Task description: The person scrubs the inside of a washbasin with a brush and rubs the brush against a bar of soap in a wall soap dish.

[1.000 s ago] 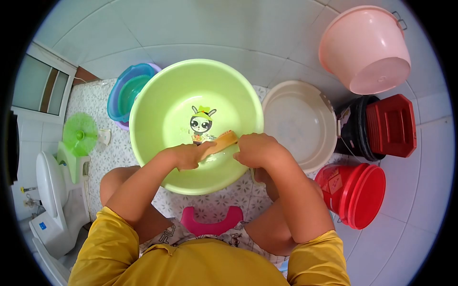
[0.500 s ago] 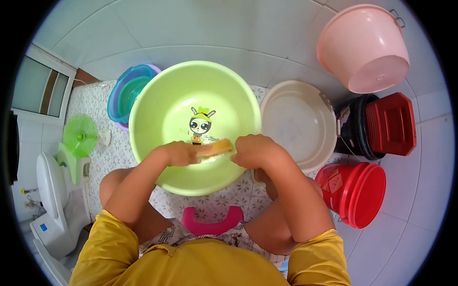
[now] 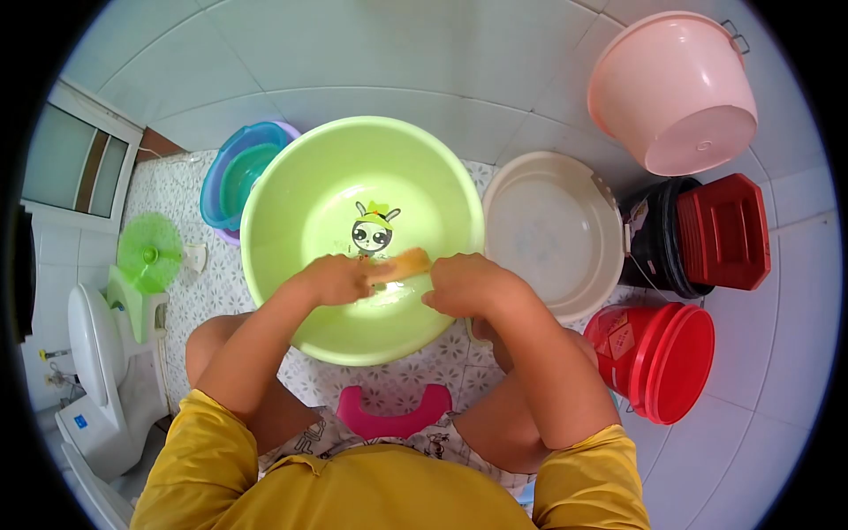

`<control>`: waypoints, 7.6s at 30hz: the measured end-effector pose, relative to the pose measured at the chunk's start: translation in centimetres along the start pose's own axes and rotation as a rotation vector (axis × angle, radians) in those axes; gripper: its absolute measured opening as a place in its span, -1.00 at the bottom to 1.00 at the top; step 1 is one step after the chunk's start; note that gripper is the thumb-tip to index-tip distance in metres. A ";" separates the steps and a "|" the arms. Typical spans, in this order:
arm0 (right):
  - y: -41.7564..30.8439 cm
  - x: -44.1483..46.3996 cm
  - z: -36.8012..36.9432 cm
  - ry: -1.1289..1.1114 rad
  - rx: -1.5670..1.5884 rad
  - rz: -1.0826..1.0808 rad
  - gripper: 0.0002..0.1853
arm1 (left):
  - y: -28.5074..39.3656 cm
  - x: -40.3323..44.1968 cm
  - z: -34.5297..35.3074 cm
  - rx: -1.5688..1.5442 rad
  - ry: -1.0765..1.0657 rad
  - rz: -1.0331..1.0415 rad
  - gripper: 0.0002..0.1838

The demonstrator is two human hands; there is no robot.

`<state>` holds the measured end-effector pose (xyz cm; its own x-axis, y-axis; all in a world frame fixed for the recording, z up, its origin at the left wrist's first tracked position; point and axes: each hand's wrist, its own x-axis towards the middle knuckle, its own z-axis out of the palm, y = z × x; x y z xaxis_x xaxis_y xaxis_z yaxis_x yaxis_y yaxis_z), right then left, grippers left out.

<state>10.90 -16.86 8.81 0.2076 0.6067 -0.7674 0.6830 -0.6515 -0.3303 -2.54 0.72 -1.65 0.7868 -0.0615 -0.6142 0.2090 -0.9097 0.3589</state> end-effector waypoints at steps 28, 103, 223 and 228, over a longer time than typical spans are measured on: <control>-3.6 3.5 5.7 -0.047 -0.065 -0.194 -0.55 | 0.1 0.7 -0.5 -0.050 0.329 -0.320 -0.41; -6.4 5.5 7.8 -0.401 -0.200 -0.271 -0.37 | 0.9 4.5 1.2 -0.593 0.141 -0.218 -0.27; -7.1 5.4 6.3 -0.413 -0.208 -0.262 -0.40 | -1.0 0.1 -1.7 -0.087 0.175 -0.226 -0.32; -7.0 5.4 6.3 -0.430 -0.194 -0.259 -0.39 | -1.8 -0.2 -1.8 -0.147 -0.068 0.072 -0.37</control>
<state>2.80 -11.87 3.50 -0.2622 0.4687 -0.8436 0.7993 -0.3844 -0.4620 -2.03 3.11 -0.94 0.7626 -0.1570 -0.6275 0.2401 -0.8321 0.5000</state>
